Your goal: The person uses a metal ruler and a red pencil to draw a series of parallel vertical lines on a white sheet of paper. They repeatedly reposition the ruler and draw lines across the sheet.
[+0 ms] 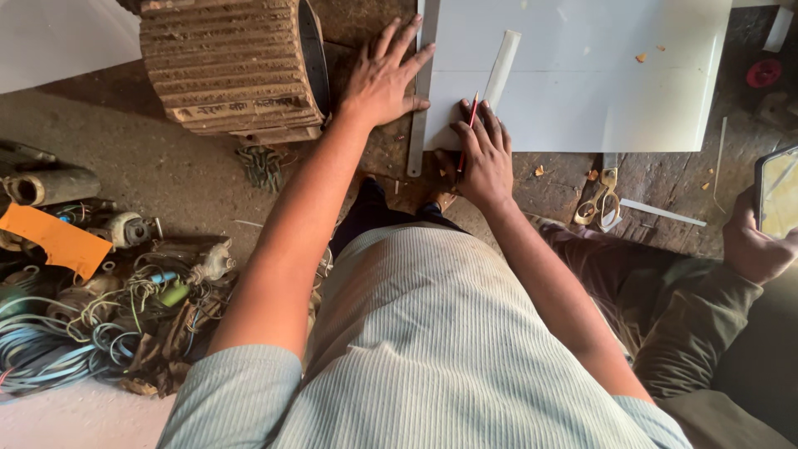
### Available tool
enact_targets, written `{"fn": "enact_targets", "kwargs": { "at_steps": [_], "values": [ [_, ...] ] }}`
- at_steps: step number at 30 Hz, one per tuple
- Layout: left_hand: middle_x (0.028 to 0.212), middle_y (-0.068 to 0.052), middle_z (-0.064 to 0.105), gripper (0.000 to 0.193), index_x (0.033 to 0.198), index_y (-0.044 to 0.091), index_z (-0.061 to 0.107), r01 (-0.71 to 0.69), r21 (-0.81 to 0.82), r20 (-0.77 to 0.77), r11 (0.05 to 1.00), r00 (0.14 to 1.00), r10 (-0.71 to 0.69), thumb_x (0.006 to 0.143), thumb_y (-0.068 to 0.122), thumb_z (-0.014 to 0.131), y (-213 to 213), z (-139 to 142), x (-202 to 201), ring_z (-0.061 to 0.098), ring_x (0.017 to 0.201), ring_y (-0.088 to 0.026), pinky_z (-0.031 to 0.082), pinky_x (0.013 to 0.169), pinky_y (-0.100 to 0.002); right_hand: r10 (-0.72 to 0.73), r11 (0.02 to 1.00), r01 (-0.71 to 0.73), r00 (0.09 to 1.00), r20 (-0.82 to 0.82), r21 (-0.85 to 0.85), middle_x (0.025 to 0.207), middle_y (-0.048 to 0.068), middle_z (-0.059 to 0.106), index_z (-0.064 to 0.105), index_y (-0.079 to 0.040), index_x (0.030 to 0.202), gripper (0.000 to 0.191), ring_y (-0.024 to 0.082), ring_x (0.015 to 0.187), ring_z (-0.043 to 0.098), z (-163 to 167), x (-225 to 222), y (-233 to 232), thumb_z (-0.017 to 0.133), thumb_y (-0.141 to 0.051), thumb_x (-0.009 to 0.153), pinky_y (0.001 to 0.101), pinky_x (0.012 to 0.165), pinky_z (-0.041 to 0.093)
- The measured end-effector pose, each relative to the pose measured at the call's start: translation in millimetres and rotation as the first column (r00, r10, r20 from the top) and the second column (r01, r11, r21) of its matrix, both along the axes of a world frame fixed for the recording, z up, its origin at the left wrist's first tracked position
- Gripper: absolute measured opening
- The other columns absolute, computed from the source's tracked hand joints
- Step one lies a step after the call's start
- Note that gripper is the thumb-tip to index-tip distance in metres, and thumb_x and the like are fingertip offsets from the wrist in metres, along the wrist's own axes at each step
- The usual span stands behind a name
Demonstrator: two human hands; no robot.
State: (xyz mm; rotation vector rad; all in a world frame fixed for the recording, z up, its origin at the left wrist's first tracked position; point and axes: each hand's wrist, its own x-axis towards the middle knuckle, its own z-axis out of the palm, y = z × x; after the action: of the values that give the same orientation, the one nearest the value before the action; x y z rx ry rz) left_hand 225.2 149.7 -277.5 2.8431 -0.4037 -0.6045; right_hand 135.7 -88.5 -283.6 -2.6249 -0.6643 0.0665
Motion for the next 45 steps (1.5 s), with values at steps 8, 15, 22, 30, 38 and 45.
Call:
{"fn": "enact_targets", "kwargs": {
  "at_steps": [8,15,22,30,38,45],
  "values": [
    [0.175,-0.006,0.001,0.128,0.169,0.015,0.009,0.012,-0.048,0.084,0.999,0.996,-0.008,0.078,0.086,0.067,2.6,-22.1,7.6,0.004,0.159,-0.031,0.014,0.126,-0.067,0.002,0.999,-0.005,0.998,-0.059,-0.049,0.167,0.013,0.034,0.055,-0.008,0.138,0.072,0.037,0.156,0.023,2.6,1.4,1.0,0.077,-0.056,0.089,0.0566,0.124,0.02],
    [0.176,-0.006,-0.004,0.139,0.169,0.031,0.005,-0.006,0.006,-0.005,1.0,1.0,0.006,0.063,0.084,0.079,7.4,-11.8,19.2,0.002,0.161,-0.032,0.013,0.127,-0.066,-0.014,0.999,0.012,0.998,-0.063,-0.033,0.167,0.011,0.036,0.056,-0.009,0.137,0.066,0.036,0.157,0.023,-0.3,0.2,0.0,0.077,-0.053,0.092,0.0554,0.126,0.02],
    [0.174,-0.007,-0.001,0.149,0.168,0.015,0.003,0.015,-0.005,0.047,1.0,0.999,-0.015,0.062,0.087,0.078,5.3,-15.0,19.1,0.003,0.159,-0.032,0.017,0.124,-0.067,-0.004,0.999,0.001,0.999,-0.052,-0.052,0.166,0.014,0.036,0.056,-0.008,0.138,0.068,0.037,0.156,0.024,-1.3,0.6,-0.1,0.077,-0.055,0.092,0.0559,0.124,0.02],
    [0.175,-0.005,0.001,0.148,0.168,0.014,0.004,0.036,0.05,0.029,0.998,0.999,-0.037,0.062,0.086,0.077,2.3,-14.0,23.0,0.006,0.159,-0.031,0.018,0.124,-0.068,0.002,0.999,-0.003,0.999,-0.044,-0.036,0.167,0.013,0.037,0.057,-0.007,0.138,0.067,0.037,0.157,0.024,-0.1,1.0,0.0,0.077,-0.054,0.093,0.0549,0.126,0.021],
    [0.175,-0.007,0.0,0.148,0.168,0.012,0.005,0.047,0.037,0.034,0.998,0.998,-0.048,0.062,0.087,0.076,4.9,-15.6,22.1,0.005,0.159,-0.032,0.017,0.124,-0.069,0.007,1.0,-0.007,0.999,-0.034,-0.014,0.166,0.013,0.037,0.058,-0.008,0.136,0.066,0.038,0.155,0.025,-0.1,1.1,-0.5,0.079,-0.052,0.092,0.0568,0.123,0.022],
    [0.175,-0.009,0.0,0.147,0.168,0.011,0.004,0.053,0.062,0.005,0.997,0.999,-0.053,0.063,0.089,0.072,4.6,-15.1,23.2,0.004,0.159,-0.034,0.013,0.127,-0.066,0.015,1.0,-0.016,1.0,-0.025,-0.011,0.167,0.014,0.038,0.057,-0.007,0.136,0.065,0.038,0.157,0.026,-0.6,0.9,-1.9,0.078,-0.05,0.093,0.0559,0.125,0.024]
  ]
}}
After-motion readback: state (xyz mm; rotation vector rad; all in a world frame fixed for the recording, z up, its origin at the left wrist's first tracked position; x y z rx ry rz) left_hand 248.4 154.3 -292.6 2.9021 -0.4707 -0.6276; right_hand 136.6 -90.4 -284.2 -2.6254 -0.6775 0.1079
